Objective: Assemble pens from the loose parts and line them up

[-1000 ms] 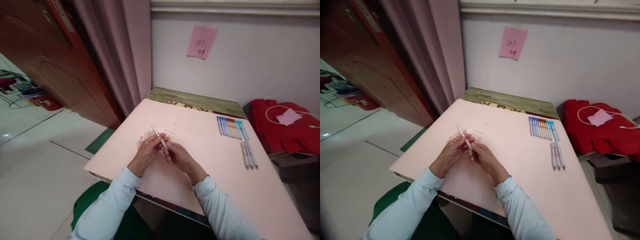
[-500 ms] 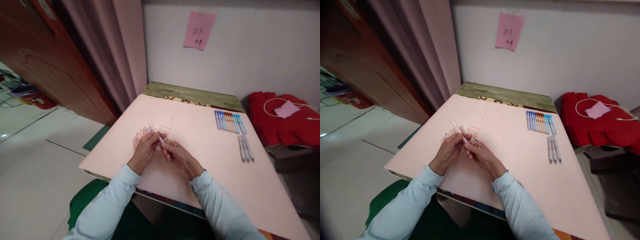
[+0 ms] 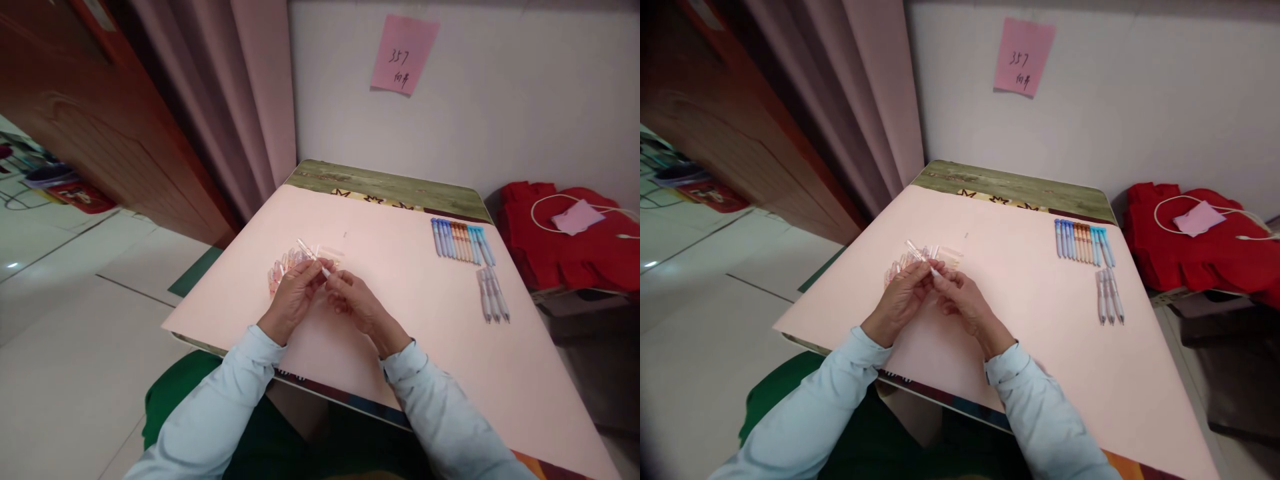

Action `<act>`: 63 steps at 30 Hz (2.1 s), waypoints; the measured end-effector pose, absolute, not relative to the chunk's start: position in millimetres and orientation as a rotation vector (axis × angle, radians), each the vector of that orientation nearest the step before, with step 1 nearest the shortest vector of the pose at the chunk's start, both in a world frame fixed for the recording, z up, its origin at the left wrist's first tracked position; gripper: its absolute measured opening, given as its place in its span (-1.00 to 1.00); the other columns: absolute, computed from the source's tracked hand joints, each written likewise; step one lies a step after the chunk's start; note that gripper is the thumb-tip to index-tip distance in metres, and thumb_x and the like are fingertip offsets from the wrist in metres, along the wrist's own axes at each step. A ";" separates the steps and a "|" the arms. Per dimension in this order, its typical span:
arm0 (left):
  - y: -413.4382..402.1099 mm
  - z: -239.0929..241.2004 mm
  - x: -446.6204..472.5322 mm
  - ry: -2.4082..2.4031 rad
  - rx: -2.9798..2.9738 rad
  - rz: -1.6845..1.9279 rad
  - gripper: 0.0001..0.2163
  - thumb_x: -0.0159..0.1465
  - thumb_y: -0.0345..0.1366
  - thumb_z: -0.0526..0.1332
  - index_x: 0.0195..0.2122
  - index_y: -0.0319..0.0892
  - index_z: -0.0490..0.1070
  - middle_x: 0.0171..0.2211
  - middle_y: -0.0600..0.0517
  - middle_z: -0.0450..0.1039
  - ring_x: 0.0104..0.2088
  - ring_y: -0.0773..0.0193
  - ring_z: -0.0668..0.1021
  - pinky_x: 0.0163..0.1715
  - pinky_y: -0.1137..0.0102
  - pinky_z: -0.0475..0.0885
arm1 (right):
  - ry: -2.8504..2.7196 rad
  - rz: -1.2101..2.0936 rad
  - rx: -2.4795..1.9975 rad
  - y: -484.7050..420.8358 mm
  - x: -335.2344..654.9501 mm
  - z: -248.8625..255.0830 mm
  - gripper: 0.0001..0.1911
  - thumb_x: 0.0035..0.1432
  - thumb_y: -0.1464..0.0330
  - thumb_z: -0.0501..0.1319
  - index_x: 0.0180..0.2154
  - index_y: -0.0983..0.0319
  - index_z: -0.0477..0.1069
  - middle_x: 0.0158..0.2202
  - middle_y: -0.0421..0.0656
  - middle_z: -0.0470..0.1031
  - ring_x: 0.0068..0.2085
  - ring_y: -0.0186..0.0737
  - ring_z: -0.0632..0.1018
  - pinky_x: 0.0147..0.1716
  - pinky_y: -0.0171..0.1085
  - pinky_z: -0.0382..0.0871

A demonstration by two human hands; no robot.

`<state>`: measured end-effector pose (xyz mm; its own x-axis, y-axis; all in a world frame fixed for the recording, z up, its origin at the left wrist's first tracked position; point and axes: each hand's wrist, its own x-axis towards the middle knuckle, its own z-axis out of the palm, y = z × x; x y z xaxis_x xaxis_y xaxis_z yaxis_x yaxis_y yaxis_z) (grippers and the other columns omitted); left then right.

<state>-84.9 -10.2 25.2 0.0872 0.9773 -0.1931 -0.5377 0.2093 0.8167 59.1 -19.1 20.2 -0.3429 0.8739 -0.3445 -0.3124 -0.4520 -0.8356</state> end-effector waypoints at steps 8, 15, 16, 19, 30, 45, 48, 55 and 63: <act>-11.2 28.4 -82.4 0.863 0.645 1.285 -0.77 0.11 -0.22 0.43 -0.29 -0.26 0.57 -0.29 -0.04 0.58 -0.25 0.30 0.58 -0.18 0.42 0.44 | -0.869 1.863 -1.026 -18.9 60.8 21.0 -0.54 -0.14 0.08 0.49 -0.36 0.23 0.39 -0.54 -0.33 0.36 -0.58 -0.48 0.32 -0.62 -0.43 0.06; -11.8 32.3 -83.7 0.928 0.631 1.300 -0.74 0.07 -0.19 0.44 -0.31 -0.26 0.54 -0.31 -0.06 0.60 -0.34 0.26 0.60 -0.28 0.36 0.46 | -0.973 1.862 -1.108 -18.2 60.0 21.4 -0.46 0.03 -0.11 0.27 -0.37 0.27 0.43 -0.63 -0.34 0.28 -0.66 -0.49 0.19 -0.68 -0.39 -0.07; -11.8 31.6 -84.1 0.954 0.628 1.317 -0.74 0.07 -0.20 0.45 -0.31 -0.26 0.54 -0.31 -0.06 0.60 -0.32 0.26 0.61 -0.25 0.35 0.46 | -1.001 1.808 -1.112 -17.8 59.8 20.3 -0.50 -0.01 -0.06 0.34 -0.38 0.27 0.43 -0.60 -0.32 0.32 -0.63 -0.48 0.23 -0.67 -0.40 -0.01; -11.9 28.4 -84.7 1.004 0.612 1.352 -0.74 0.06 -0.21 0.45 -0.31 -0.27 0.54 -0.31 -0.06 0.60 -0.29 0.24 0.61 -0.21 0.34 0.47 | -1.046 1.661 -1.142 -17.0 58.9 15.7 -0.57 -0.13 0.07 0.45 -0.40 0.25 0.42 -0.54 -0.28 0.41 -0.57 -0.44 0.33 -0.61 -0.40 0.13; -13.9 32.8 -86.5 0.959 0.601 1.303 -0.72 0.08 -0.23 0.44 -0.25 -0.27 0.52 -0.27 -0.08 0.60 -0.28 0.23 0.62 -0.18 0.33 0.49 | -1.053 1.773 -1.216 -19.4 60.3 20.3 -0.39 0.12 -0.20 0.12 -0.41 0.24 0.43 -0.68 -0.31 0.26 -0.69 -0.43 0.21 -0.72 -0.37 -0.02; 7.6 33.3 -123.0 1.082 0.441 1.653 -0.80 0.11 -0.34 0.42 -0.34 -0.25 0.41 -0.39 -0.02 0.55 -0.37 0.28 0.61 -0.26 0.32 0.57 | -1.340 1.198 -1.355 -11.4 68.7 5.4 -0.66 0.02 0.06 0.34 -0.47 0.19 0.42 -0.59 -0.26 0.38 -0.54 -0.32 0.35 -0.52 -0.32 0.18; 13.4 35.4 -136.1 1.124 0.415 1.770 -0.83 0.13 -0.39 0.39 -0.34 -0.24 0.40 -0.40 -0.01 0.55 -0.37 0.28 0.61 -0.27 0.34 0.57 | -1.493 0.878 -1.509 -9.2 70.1 3.2 -0.66 0.12 0.07 0.26 -0.52 0.18 0.45 -0.56 -0.24 0.40 -0.49 -0.30 0.37 -0.46 -0.31 0.18; 14.8 30.5 -134.5 1.202 0.448 1.750 -0.82 0.12 -0.38 0.39 -0.31 -0.26 0.41 -0.41 -0.03 0.55 -0.41 0.27 0.62 -0.30 0.32 0.58 | -1.537 0.862 -1.481 -0.8 53.1 -3.6 -0.69 0.16 0.06 0.24 -0.36 0.15 0.53 -0.48 -0.20 0.50 -0.42 -0.23 0.46 -0.38 -0.27 0.26; 11.5 15.0 -108.9 1.047 0.446 1.701 -0.75 0.09 -0.32 0.43 -0.28 -0.27 0.41 -0.39 0.00 0.55 -0.45 0.44 0.55 -0.39 0.53 0.48 | -1.751 0.693 -1.333 -19.0 36.2 -3.5 -0.80 0.28 0.21 0.16 -0.25 0.17 0.47 -0.36 -0.13 0.53 -0.38 -0.22 0.47 -0.31 -0.26 0.30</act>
